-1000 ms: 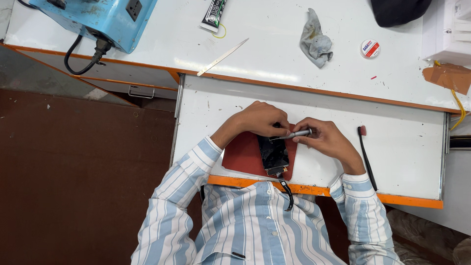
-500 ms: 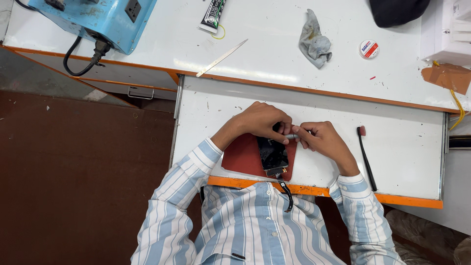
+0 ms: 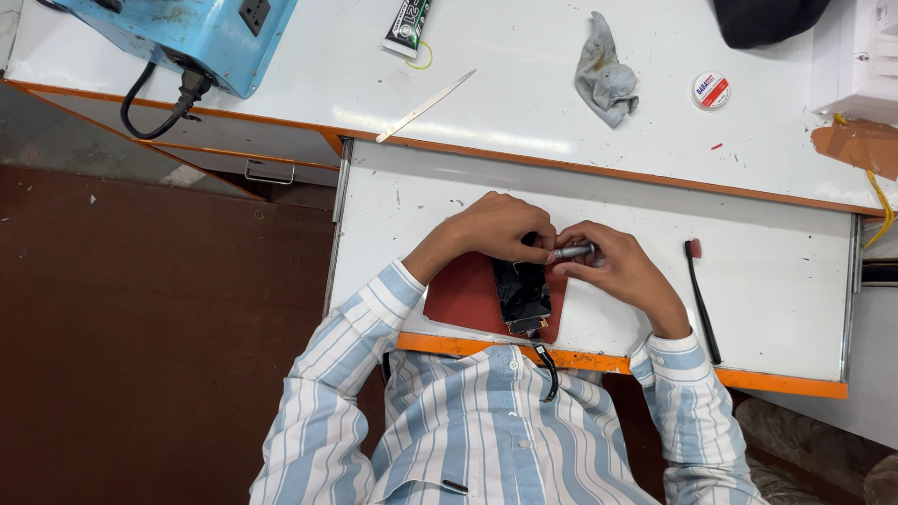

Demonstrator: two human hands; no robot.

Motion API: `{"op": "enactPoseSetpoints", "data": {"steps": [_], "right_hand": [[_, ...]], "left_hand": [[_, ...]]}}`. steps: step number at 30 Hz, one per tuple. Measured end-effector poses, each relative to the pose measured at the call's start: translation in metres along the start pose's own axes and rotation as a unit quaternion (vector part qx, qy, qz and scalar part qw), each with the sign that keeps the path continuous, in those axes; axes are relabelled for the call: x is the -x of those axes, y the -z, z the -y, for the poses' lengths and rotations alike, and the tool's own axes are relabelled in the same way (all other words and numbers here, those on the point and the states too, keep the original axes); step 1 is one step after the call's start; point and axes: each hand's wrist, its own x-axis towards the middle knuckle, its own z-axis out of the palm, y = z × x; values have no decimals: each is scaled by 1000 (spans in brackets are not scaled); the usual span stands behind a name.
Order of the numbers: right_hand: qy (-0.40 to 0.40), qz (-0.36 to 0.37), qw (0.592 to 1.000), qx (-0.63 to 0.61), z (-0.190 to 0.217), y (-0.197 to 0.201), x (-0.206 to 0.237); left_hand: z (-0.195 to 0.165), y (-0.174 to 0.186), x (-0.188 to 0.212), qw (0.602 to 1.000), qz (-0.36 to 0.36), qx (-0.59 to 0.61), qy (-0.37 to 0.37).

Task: The person uses a small metal tool to scrape and pry at the back of a black electronic device placed on a red mat. The person repeatedly adjusts the device and continues scraping along its edges and surface throughout the clip.

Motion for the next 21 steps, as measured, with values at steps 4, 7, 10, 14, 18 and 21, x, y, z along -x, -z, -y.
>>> {"op": "enactPoseSetpoints", "data": {"steps": [4, 7, 10, 14, 18, 21], "right_hand": [[17, -17, 997, 72, 17, -3, 7], [23, -31, 991, 126, 29, -7, 13], [61, -53, 983, 167, 37, -13, 16], [65, -63, 974, 210, 43, -21, 20], [79, -79, 963, 244, 43, -26, 20], [122, -95, 949, 275, 45, -29, 20]], "left_hand": [[4, 5, 2, 993, -62, 94, -35], [10, 13, 10, 967, -126, 208, -71], [18, 18, 24, 958, -79, 276, 24], [25, 15, 41, 924, -105, 365, 42], [27, 13, 56, 903, -127, 409, 10], [23, 13, 68, 973, -96, 208, -41]]}}
